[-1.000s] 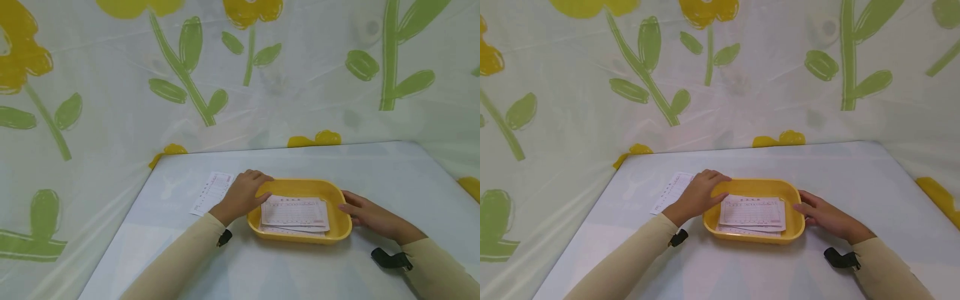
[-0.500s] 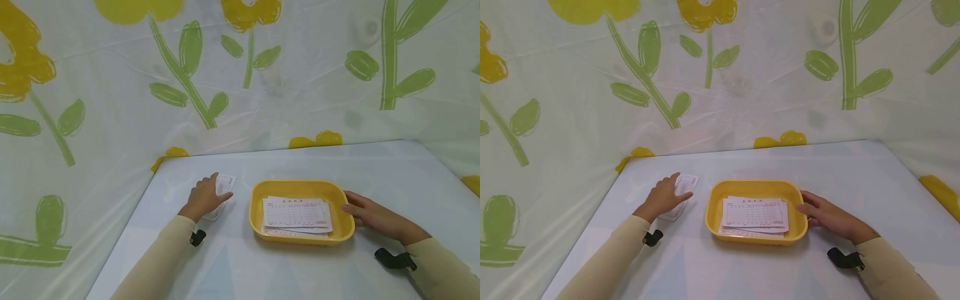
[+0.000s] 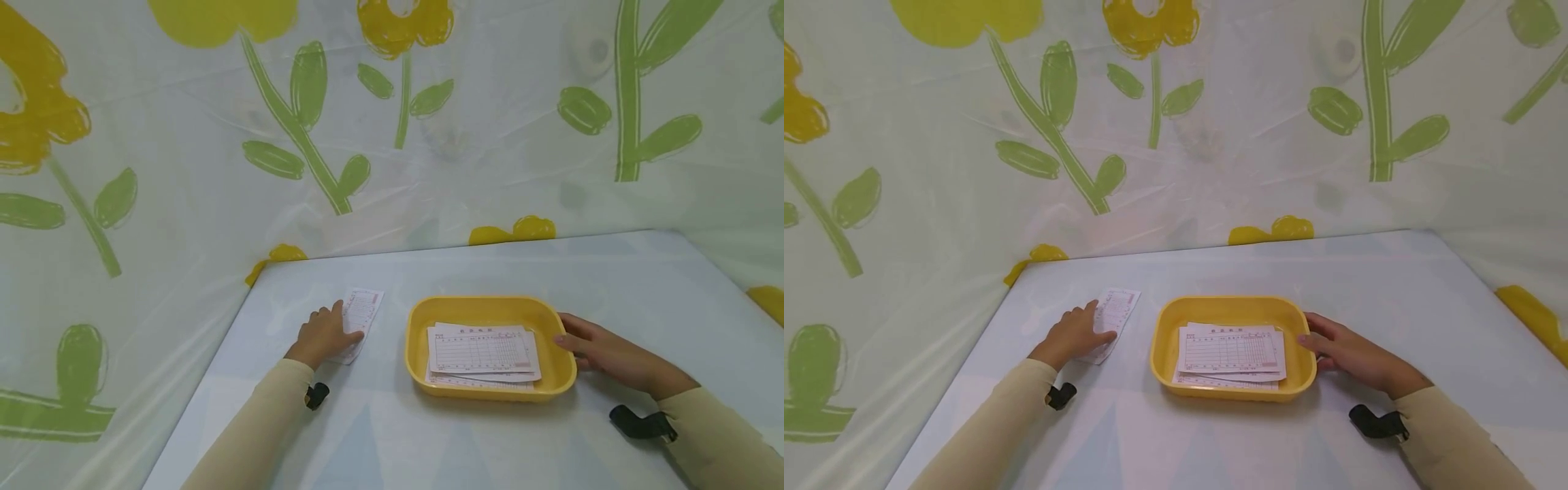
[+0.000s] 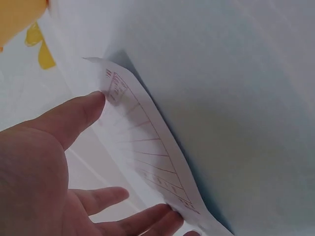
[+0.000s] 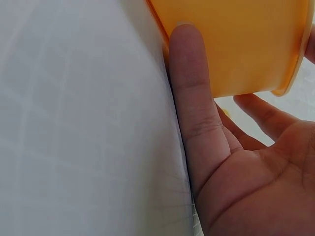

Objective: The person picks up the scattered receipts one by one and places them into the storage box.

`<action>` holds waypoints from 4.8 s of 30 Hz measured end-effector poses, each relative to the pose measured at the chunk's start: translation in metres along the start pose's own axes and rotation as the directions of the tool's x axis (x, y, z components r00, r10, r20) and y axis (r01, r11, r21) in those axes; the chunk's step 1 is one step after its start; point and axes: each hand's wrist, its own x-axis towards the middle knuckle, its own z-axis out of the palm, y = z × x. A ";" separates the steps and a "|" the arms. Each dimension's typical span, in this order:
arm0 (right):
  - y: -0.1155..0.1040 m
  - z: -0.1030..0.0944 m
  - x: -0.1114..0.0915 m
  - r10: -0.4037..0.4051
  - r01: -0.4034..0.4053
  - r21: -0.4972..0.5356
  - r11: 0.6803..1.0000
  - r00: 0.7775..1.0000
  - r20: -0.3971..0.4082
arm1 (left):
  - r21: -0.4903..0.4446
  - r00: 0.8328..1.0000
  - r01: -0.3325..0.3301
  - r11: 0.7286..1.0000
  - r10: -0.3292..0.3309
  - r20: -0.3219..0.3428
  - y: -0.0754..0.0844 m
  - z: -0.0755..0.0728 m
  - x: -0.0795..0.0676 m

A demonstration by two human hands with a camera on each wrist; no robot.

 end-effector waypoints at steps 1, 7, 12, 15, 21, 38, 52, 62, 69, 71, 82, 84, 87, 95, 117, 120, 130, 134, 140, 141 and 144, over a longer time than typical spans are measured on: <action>0.000 0.000 0.000 0.001 -0.001 0.000 1.000 1.000 0.001 | -0.001 1.000 -0.001 1.000 0.001 -0.001 -0.001 0.000 0.000; 0.000 0.000 0.000 0.004 -0.004 -0.004 1.000 1.000 0.002 | 0.008 1.000 -0.014 1.000 0.014 -0.009 -0.004 -0.002 -0.002; -0.002 0.001 -0.001 0.017 -0.017 -0.002 1.000 1.000 0.005 | 0.024 0.999 -0.028 0.999 0.029 -0.017 -0.003 -0.003 -0.002; -0.003 0.001 -0.001 0.025 -0.025 -0.012 1.000 1.000 0.005 | 0.027 0.999 -0.036 0.999 0.037 -0.020 -0.002 -0.003 -0.001; -0.004 0.000 -0.002 0.017 -0.017 -0.021 1.000 1.000 0.007 | 0.017 0.999 -0.036 0.999 0.036 -0.021 -0.002 0.001 0.003; -0.005 0.001 -0.002 0.016 -0.016 0.003 1.000 1.000 -0.015 | -0.310 1.000 0.013 0.951 -0.009 0.016 -0.003 0.005 0.014; -0.002 0.000 0.000 0.014 -0.014 0.019 1.000 1.000 -0.014 | -0.310 0.995 -0.053 0.949 0.022 -0.101 -0.003 0.001 0.009; 0.000 -0.003 0.000 0.002 -0.002 0.021 1.000 1.000 -0.005 | -0.284 0.982 -0.093 0.954 0.042 -0.182 0.002 -0.003 0.001; -0.001 -0.002 0.001 0.010 -0.010 0.022 1.000 1.000 0.000 | -0.270 0.964 -0.140 0.953 0.068 -0.259 0.004 -0.006 -0.005; -0.001 -0.002 0.001 0.012 -0.012 0.019 1.000 1.000 -0.002 | -0.264 0.951 -0.165 0.950 0.083 -0.296 0.006 -0.006 -0.006; -0.002 -0.001 0.000 0.009 -0.009 0.018 1.000 1.000 -0.005 | -0.232 0.878 -0.289 0.929 0.161 -0.450 0.018 -0.011 -0.012; -0.002 -0.001 0.001 0.007 -0.007 0.023 1.000 1.000 -0.006 | -0.232 0.865 -0.316 0.920 0.179 -0.470 0.020 -0.012 -0.012; -0.002 -0.001 0.001 0.014 -0.014 0.020 1.000 1.000 -0.011 | -0.235 0.852 -0.338 0.911 0.190 -0.487 0.025 -0.014 -0.012; -0.006 -0.001 -0.003 0.002 -0.002 0.019 1.000 1.000 -0.002 | -0.266 0.837 -0.379 0.886 0.206 -0.506 0.035 -0.017 -0.012; -0.007 -0.001 -0.003 0.020 -0.020 -0.006 1.000 1.000 0.000 | -0.262 0.786 -0.492 0.830 0.295 -0.543 0.077 -0.009 -0.014; -0.006 -0.001 -0.002 0.017 -0.017 -0.010 1.000 1.000 0.000 | -0.263 0.785 -0.499 0.826 0.303 -0.541 0.084 -0.006 -0.014; -0.005 -0.002 -0.002 -0.002 0.002 0.007 1.000 1.000 -0.001 | -0.246 0.789 -0.538 0.807 0.378 -0.485 0.100 0.004 -0.011; -0.005 -0.002 -0.002 -0.003 0.003 0.012 1.000 1.000 -0.001 | -0.236 0.794 -0.547 0.803 0.408 -0.450 0.107 0.006 -0.011; -0.005 -0.002 -0.001 -0.001 0.001 0.010 1.000 1.000 -0.005 | -0.220 0.808 -0.547 0.807 0.442 -0.390 0.118 0.008 -0.011; -0.005 -0.002 -0.001 -0.002 0.002 0.012 1.000 1.000 -0.006 | -0.213 0.809 -0.549 0.808 0.449 -0.380 0.121 0.008 -0.011; -0.005 -0.002 -0.001 -0.001 0.001 0.012 1.000 1.000 -0.007 | -0.177 0.805 -0.557 0.812 0.476 -0.354 0.127 0.009 -0.010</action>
